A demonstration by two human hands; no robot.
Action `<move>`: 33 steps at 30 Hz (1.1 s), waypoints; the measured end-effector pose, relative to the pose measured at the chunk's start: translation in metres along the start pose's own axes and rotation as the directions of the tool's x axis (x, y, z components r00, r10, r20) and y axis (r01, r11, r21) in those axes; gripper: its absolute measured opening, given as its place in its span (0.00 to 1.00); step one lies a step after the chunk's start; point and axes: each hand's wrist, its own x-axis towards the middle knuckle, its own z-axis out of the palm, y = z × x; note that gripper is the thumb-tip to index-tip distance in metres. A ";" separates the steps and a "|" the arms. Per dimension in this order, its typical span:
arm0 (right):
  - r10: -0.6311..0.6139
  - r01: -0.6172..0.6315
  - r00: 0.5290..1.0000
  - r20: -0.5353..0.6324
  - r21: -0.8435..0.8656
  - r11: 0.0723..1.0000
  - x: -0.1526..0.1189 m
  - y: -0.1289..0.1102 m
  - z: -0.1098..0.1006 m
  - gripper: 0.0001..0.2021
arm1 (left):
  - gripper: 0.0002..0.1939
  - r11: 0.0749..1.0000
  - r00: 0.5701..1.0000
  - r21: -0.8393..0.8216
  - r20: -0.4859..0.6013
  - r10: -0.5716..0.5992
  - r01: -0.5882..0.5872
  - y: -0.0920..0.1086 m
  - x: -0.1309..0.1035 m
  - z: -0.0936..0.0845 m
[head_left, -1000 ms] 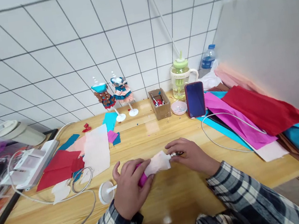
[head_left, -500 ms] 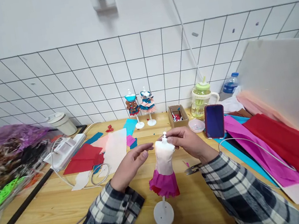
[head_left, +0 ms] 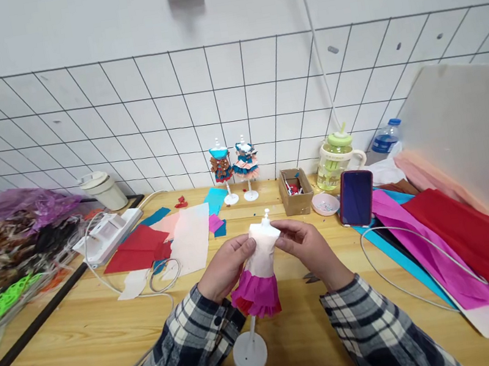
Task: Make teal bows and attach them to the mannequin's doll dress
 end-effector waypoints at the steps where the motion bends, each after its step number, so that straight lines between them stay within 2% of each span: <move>1: -0.011 0.010 1.000 -0.021 -0.043 0.999 -0.001 0.001 0.000 0.20 | 0.25 1.000 1.000 -0.003 0.000 -0.006 0.006 0.000 -0.001 0.001; 6: -0.136 0.134 0.991 0.004 -0.196 0.971 -0.005 -0.013 -0.003 0.13 | 0.25 0.995 0.996 0.103 0.087 -0.008 -0.001 -0.002 -0.006 0.003; 10: -0.244 0.242 0.969 0.035 -0.312 0.919 -0.011 -0.024 -0.005 0.11 | 0.25 0.983 0.996 0.179 0.090 0.019 -0.035 -0.005 -0.010 0.003; 15: -0.173 0.174 0.985 0.027 -0.271 0.947 -0.017 -0.012 -0.007 0.12 | 0.22 0.967 0.996 0.254 0.084 -0.016 -0.006 -0.004 -0.010 0.009; 19: -0.117 0.114 0.993 0.002 -0.236 0.965 -0.018 -0.004 -0.006 0.13 | 0.21 0.974 0.997 0.227 0.072 -0.015 -0.002 -0.009 -0.008 0.014; 21: -0.087 0.082 0.996 -0.012 -0.221 0.972 -0.017 -0.005 -0.004 0.16 | 0.22 0.980 0.999 0.195 0.031 0.020 -0.026 -0.012 -0.006 0.013; 23: -0.028 0.029 1.000 0.008 -0.161 0.987 -0.017 -0.006 -0.002 0.21 | 0.23 0.981 0.994 0.171 -0.055 0.097 -0.086 -0.013 -0.004 0.008; 24: 0.009 -0.002 0.999 0.054 -0.124 0.992 -0.017 -0.006 -0.002 0.24 | 0.23 0.978 0.983 0.164 -0.112 0.146 -0.126 -0.012 -0.003 0.004; 26: 0.074 -0.059 0.973 0.217 -0.074 0.995 -0.021 -0.002 -0.001 0.25 | 0.22 0.966 0.945 0.152 -0.223 0.238 -0.207 -0.007 -0.002 -0.004; 28: 0.131 -0.100 0.923 0.363 -0.103 0.990 -0.026 0.007 -0.001 0.26 | 0.22 0.951 0.904 0.120 -0.297 0.308 -0.285 0.000 -0.001 -0.011; 29: 0.161 -0.113 0.910 0.382 -0.145 0.983 -0.029 0.012 0.000 0.28 | 0.22 0.944 0.889 0.089 -0.318 0.330 -0.318 0.004 -0.001 -0.013; 31: 0.208 -0.117 0.925 0.317 -0.282 0.952 -0.034 0.023 0.003 0.35 | 0.24 0.927 0.868 0.007 -0.350 0.353 -0.374 0.010 -0.002 -0.014; 33: 0.178 -0.052 0.952 0.248 -0.443 0.895 -0.038 0.032 0.010 0.31 | 0.26 0.913 0.858 -0.070 -0.379 0.348 -0.401 0.014 -0.003 -0.013</move>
